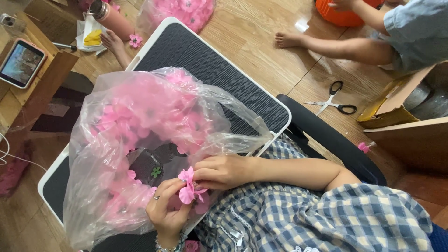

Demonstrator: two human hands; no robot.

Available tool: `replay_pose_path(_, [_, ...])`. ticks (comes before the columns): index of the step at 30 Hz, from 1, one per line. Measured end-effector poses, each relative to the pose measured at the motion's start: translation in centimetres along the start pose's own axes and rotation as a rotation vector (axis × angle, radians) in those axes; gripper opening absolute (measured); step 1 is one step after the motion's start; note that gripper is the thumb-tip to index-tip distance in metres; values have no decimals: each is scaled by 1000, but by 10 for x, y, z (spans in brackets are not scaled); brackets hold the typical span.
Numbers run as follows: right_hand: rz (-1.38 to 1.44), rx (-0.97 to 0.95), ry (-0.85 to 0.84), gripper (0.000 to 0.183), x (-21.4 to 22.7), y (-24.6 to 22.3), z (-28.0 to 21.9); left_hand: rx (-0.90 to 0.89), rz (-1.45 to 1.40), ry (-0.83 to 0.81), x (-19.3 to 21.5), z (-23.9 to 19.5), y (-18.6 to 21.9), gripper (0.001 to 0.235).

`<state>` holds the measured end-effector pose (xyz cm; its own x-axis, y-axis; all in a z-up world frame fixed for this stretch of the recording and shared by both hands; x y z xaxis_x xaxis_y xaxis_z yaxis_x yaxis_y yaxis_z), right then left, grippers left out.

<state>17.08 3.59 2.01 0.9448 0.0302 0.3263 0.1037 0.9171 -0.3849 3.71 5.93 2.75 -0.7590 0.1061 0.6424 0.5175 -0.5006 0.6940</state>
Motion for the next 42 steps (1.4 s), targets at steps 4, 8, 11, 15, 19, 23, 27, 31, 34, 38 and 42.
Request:
replay_pose_path(4, [66, -28, 25, 17, 7, -2, 5, -18, 11, 21, 2, -2, 0, 28])
replay_pose_path(8, [193, -106, 119, 22, 12, 4, 0, -54, 7, 73, 5, -7, -2, 30])
replay_pose_path(11, [242, -200, 131, 20, 10, 12, -5, -91, 42, 112, 7, -12, -5, 33])
replay_pose_path(15, [269, -278, 93, 19, 11, 13, -1, -144, 100, 154, 8, -10, 7, 30])
replay_pose_path(19, [261, -296, 69, 16, 11, 11, 4, -177, 96, 116, 3, -5, 18, 28])
replay_pose_path(23, [291, -346, 56, 17, 5, 17, -3, -158, 20, 61, 1, -3, 17, 26])
replay_pose_path(27, [297, -362, 40, 13, 3, 19, -3, -170, 22, 51, -1, -4, 16, 28])
replay_pose_path(31, [281, -349, 37, 14, 4, 17, -1, -193, 55, 53, -1, 0, 26, 30])
replay_pose_path(34, [300, -353, 34, 11, 4, 18, -1, -204, 73, 51, -2, 2, 34, 27])
replay_pose_path(38, [319, -385, 13, 8, 1, 21, -3, -246, 102, 66, -1, 0, 34, 28])
replay_pose_path(42, [275, -301, 26, 9, 4, 15, 0, -264, 123, 104, 0, -2, 35, 24])
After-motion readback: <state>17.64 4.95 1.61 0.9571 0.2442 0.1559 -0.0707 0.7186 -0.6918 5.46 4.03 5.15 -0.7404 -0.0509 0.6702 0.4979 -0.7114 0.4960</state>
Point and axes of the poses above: each hand's wrist, its own z-axis towards the middle knuckle, its own x-axis out of the back of the hand, y = z × x, the point moved 9 cm from there along z, towards the middle knuckle, and after that the axes turned 10 degrees about x, right-handed, at the moved point
